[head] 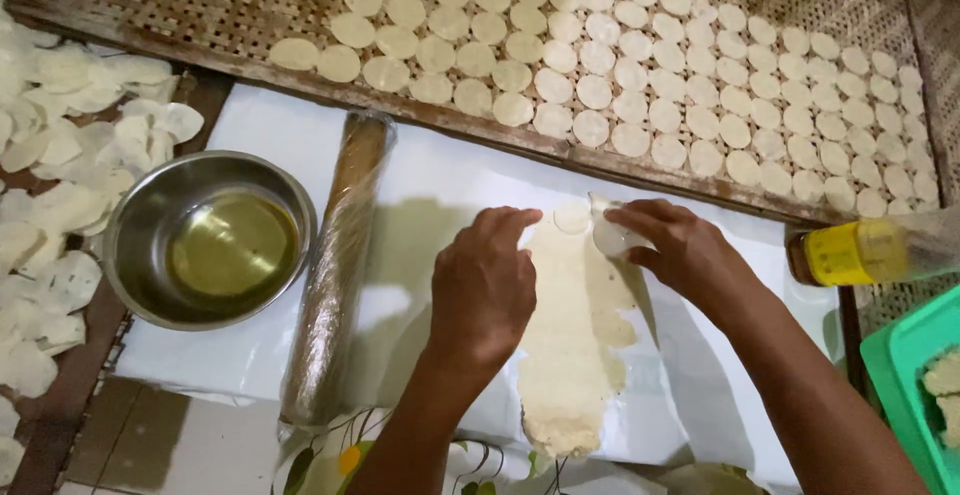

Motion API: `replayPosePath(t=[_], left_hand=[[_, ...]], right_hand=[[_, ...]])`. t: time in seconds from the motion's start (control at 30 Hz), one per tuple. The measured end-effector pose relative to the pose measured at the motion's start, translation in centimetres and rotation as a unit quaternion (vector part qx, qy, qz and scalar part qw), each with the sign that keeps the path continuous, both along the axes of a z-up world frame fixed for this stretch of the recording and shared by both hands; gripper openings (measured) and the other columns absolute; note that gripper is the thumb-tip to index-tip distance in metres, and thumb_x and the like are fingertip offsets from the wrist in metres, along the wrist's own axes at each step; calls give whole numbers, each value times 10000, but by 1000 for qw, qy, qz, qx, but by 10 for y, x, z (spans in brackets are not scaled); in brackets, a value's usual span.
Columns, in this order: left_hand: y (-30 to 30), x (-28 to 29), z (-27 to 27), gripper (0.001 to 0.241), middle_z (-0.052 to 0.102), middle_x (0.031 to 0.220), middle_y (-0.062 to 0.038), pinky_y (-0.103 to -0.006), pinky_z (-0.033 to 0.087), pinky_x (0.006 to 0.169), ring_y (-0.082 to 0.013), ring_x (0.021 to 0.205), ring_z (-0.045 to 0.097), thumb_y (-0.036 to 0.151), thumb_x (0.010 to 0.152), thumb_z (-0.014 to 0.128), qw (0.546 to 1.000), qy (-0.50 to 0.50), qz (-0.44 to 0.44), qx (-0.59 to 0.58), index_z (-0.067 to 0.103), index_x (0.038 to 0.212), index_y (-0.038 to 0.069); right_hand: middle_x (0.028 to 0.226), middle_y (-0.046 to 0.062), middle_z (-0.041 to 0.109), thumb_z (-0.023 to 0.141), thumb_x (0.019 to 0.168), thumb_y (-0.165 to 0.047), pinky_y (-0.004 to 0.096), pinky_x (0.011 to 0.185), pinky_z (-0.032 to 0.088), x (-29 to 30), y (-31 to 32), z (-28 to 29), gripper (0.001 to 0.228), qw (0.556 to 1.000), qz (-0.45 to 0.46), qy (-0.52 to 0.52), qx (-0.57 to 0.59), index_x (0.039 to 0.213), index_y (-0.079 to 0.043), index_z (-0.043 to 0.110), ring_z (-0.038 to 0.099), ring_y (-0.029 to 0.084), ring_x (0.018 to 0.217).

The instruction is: Roll out dough and use a small circular mold to cut out snack pieces, then place them on a drying rack.

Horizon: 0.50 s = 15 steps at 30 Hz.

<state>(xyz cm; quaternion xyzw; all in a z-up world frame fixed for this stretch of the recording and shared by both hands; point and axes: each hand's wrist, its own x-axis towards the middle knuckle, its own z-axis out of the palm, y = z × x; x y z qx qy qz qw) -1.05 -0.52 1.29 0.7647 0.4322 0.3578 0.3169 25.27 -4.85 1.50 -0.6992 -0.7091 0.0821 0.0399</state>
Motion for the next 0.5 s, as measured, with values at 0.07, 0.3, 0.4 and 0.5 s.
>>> replayPosePath(t=[0.07,0.3,0.4,0.5], left_hand=[[2,1,0,373,674,1224,-133,-461,503,946,-344,1081,657,31,834,673,1000,-3,3,7,670,1203,89],[-2,7,-21,372,683,1192,-134,-460,519,917,-340,1054,668,-12,863,623,998,-40,-5,44,643,1221,83],[-3,4,-17,372,684,1188,-135,-462,520,905,-347,1050,665,-8,865,627,997,-61,-7,52,636,1226,81],[0,0,-8,371,683,1189,-141,-468,515,903,-353,1055,664,3,851,648,997,-62,5,49,636,1214,77]], right_hand=[[1338,71,664,780,812,-249,390,814,632,-1,5,-3,563,997,-64,-15,-49,1357,-254,635,735,287,1016],[1102,123,774,783,828,-607,442,841,597,12,18,-16,665,978,-181,-43,-97,1304,-153,686,736,297,973],[1086,95,817,676,917,-545,441,876,606,44,17,-9,516,964,-208,78,-148,1206,-132,787,757,235,987],[1278,94,693,673,902,-454,423,941,567,68,-8,19,617,912,-249,324,-31,1411,-114,609,671,241,1127]])
